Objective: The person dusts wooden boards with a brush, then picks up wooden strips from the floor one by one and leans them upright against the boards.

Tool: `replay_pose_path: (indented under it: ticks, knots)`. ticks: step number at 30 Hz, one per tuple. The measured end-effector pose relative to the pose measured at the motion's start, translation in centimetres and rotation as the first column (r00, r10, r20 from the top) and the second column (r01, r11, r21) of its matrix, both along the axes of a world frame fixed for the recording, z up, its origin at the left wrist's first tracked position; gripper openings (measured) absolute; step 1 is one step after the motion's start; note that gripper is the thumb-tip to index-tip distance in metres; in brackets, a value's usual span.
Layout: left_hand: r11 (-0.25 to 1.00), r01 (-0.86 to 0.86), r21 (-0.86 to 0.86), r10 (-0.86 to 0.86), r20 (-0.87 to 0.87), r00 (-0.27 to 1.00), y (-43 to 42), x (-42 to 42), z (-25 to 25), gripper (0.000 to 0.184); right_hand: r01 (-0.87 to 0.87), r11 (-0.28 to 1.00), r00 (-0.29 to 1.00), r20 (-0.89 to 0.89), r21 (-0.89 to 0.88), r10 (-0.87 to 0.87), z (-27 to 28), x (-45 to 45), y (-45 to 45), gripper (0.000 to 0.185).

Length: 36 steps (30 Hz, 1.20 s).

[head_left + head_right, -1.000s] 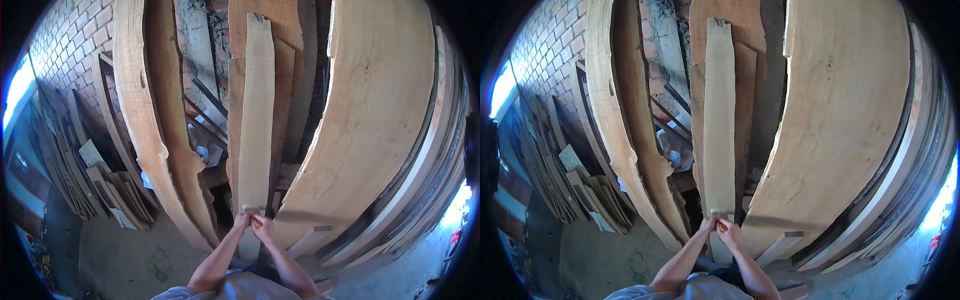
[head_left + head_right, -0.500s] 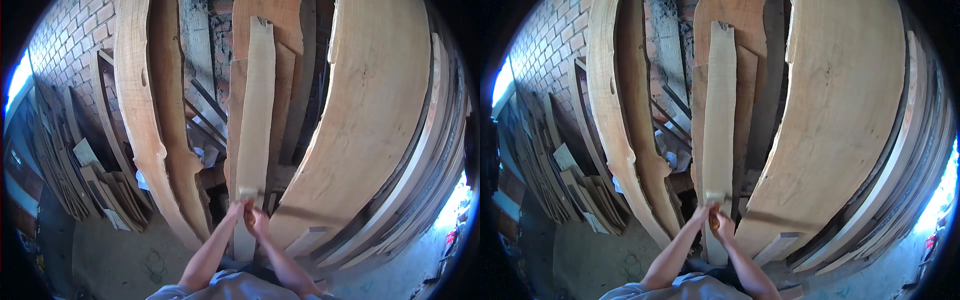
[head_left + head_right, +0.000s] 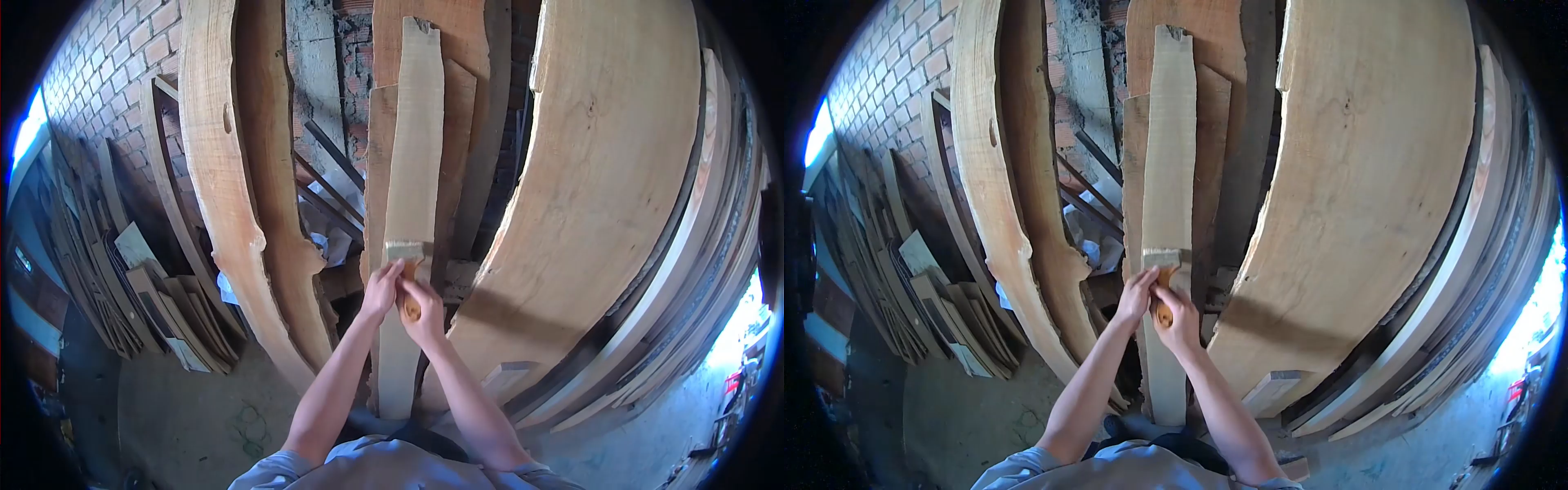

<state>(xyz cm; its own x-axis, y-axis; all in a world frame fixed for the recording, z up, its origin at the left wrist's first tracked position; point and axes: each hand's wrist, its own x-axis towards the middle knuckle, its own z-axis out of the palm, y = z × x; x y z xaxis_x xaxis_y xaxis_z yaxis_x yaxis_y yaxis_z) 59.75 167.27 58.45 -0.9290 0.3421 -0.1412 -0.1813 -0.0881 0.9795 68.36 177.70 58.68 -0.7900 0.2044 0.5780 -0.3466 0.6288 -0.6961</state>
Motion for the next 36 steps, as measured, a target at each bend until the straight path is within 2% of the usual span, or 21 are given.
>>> replay_pose_path:
  ticks: [2, 4, 5, 8, 11, 12, 14, 15, 16, 17, 18, 19, 22, 26, 27, 29, 31, 33, 34, 35, 36]
  knots:
    - [0.995, -0.085, -0.053, 0.091, 0.123, 0.988, -0.3, 2.5, -2.7, 0.035, -0.046, 0.998, 0.995, 0.084, -0.042, 0.050, -2.9, 1.9, -0.7, 0.029]
    - [0.986, -0.082, -0.142, 0.112, 0.217, 0.970, -1.2, 2.9, -14.6, 0.036, -0.026, 0.999, 0.963, 0.269, -0.038, 0.035, -10.4, 4.1, -2.1, 0.029]
    - [0.949, -0.059, -0.311, 0.147, 0.270, 0.952, -1.9, 3.4, -20.5, 0.034, 0.004, 1.000, 0.911, 0.413, -0.004, -0.002, -12.8, 5.6, -3.0, 0.029]
    - [0.955, 0.073, -0.286, 0.072, 0.463, 0.883, -3.2, 5.5, -25.1, 0.034, 0.019, 1.000, 0.847, 0.532, -0.011, -0.011, -14.3, 7.2, -3.6, 0.029]
    - [0.946, 0.079, -0.315, 0.097, 0.508, 0.856, -2.5, 3.9, -20.1, 0.032, 0.141, 0.990, 0.844, 0.524, -0.016, -0.112, -11.8, 5.2, -3.4, 0.032]
    - [0.906, 0.094, -0.413, 0.101, 0.426, 0.899, -1.9, 2.0, -20.4, 0.051, 0.175, 0.984, 0.846, 0.514, -0.015, -0.142, -9.4, 3.8, -2.7, 0.032]
    - [0.934, -0.028, -0.357, 0.120, 0.236, 0.964, -0.3, 0.5, -10.4, 0.055, 0.153, 0.988, 0.949, 0.277, 0.004, -0.148, -4.8, 1.0, -1.4, 0.027]
    - [0.989, 0.016, -0.145, 0.007, 0.153, 0.988, 0.6, -2.2, -11.2, 0.056, 0.186, 0.975, 0.976, 0.093, 0.124, -0.198, -0.4, 0.2, -1.1, 0.018]
    - [0.990, -0.085, -0.111, 0.069, -0.142, 0.987, 1.1, -0.1, -2.5, 0.052, 0.215, 0.974, 0.976, 0.015, 0.075, -0.217, 1.7, -0.7, -0.7, 0.013]
    - [0.988, -0.094, 0.120, 0.096, -0.010, 0.995, 1.9, -0.7, 0.1, 0.041, 0.152, 0.988, 0.964, -0.223, 0.017, -0.144, 3.3, -1.6, -0.3, 0.020]
    - [0.956, -0.037, 0.291, 0.038, 0.004, 0.999, 2.1, -0.9, 2.3, 0.031, 0.120, 0.992, 0.963, -0.249, 0.047, -0.105, 4.9, -1.9, 0.1, 0.025]
    - [0.955, 0.024, 0.295, 0.009, -0.110, 0.994, 2.1, -1.0, 3.5, 0.033, 0.091, 0.993, 0.960, -0.272, 0.078, -0.067, 5.7, -1.7, 0.5, 0.029]
    - [0.985, 0.016, 0.169, -0.013, -0.020, 1.000, 1.8, 0.3, 2.3, 0.038, 0.084, 0.992, 0.974, -0.218, 0.095, -0.061, 2.2, -1.1, 0.8, 0.028]
    - [0.995, 0.037, -0.091, -0.022, 0.167, 0.986, 0.5, 3.3, -9.5, 0.041, 0.123, 0.991, 0.991, 0.047, 0.045, -0.125, -9.1, 3.2, -0.7, 0.025]
    - [0.997, 0.067, -0.030, -0.059, 0.216, 0.974, 0.5, 3.8, -14.1, 0.041, 0.140, 0.990, 0.985, 0.104, -0.016, -0.137, -10.6, 4.6, -1.5, 0.023]
    - [0.986, 0.125, -0.106, -0.062, 0.464, 0.884, -0.4, 5.7, -15.1, 0.040, 0.170, 0.985, 0.960, 0.228, -0.015, -0.162, -11.2, 6.7, -2.2, 0.021]
    - [0.966, 0.139, -0.219, -0.015, 0.489, 0.872, -0.8, 5.2, -15.8, 0.043, 0.204, 0.977, 0.902, 0.378, 0.056, -0.209, -11.0, 6.4, -2.7, 0.022]
    - [0.846, 0.224, -0.484, -0.148, 0.189, 0.971, -0.9, 3.0, -14.9, 0.049, 0.213, 0.976, 0.915, 0.357, -0.037, -0.187, -9.4, 4.2, -1.8, 0.021]
    - [0.963, -0.027, -0.268, 0.116, 0.323, 0.939, 0.1, 3.4, -10.2, 0.053, 0.228, 0.967, 0.918, 0.357, -0.114, -0.174, -7.8, 2.6, -1.4, 0.021]
    - [0.946, -0.005, -0.324, 0.085, 0.233, 0.969, 0.2, 1.6, -9.7, 0.049, 0.204, 0.967, 0.949, 0.274, -0.155, -0.156, -5.0, 1.3, -1.2, 0.021]
    - [0.990, -0.101, -0.100, 0.116, 0.163, 0.980, 0.7, 1.2, -6.9, 0.043, 0.197, 0.979, 0.969, 0.165, -0.061, -0.184, -1.8, 0.4, -0.9, 0.020]
